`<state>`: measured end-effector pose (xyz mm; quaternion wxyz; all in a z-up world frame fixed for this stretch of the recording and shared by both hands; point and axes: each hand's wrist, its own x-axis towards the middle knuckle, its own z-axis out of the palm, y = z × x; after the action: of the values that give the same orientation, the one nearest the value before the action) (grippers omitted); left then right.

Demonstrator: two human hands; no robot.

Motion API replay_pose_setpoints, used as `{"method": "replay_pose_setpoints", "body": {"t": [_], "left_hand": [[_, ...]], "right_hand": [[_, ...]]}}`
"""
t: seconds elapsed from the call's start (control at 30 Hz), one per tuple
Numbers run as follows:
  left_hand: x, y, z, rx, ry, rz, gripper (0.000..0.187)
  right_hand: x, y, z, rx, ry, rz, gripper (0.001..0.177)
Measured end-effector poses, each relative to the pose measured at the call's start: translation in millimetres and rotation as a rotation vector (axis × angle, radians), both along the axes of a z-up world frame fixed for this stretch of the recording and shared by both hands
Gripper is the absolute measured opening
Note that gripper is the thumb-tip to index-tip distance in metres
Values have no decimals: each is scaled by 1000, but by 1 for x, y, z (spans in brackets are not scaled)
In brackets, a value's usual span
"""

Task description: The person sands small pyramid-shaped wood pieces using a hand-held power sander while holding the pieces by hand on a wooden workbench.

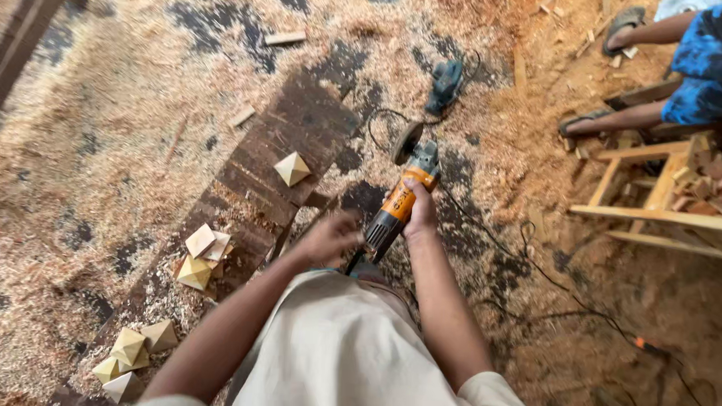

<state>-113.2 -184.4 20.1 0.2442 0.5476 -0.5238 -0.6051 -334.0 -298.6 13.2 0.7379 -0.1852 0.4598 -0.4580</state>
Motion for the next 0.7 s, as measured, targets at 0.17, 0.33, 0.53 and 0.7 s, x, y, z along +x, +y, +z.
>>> {"method": "replay_pose_setpoints", "body": {"t": [0.17, 0.33, 0.53, 0.7], "left_hand": [[-47, 24, 2, 12, 135, 177, 60], [-55, 17, -4, 30, -36, 114, 67], [-52, 1, 16, 26, -153, -66, 89], [5, -30, 11, 251, -304, -40, 74]], "right_hand": [[-10, -21, -35, 117, -70, -22, 35], [-15, -23, -52, 139, -73, -16, 37], [-9, -25, -49, 90, 21, 40, 39], [-9, -27, -53, 104, 57, 7, 36]]}}
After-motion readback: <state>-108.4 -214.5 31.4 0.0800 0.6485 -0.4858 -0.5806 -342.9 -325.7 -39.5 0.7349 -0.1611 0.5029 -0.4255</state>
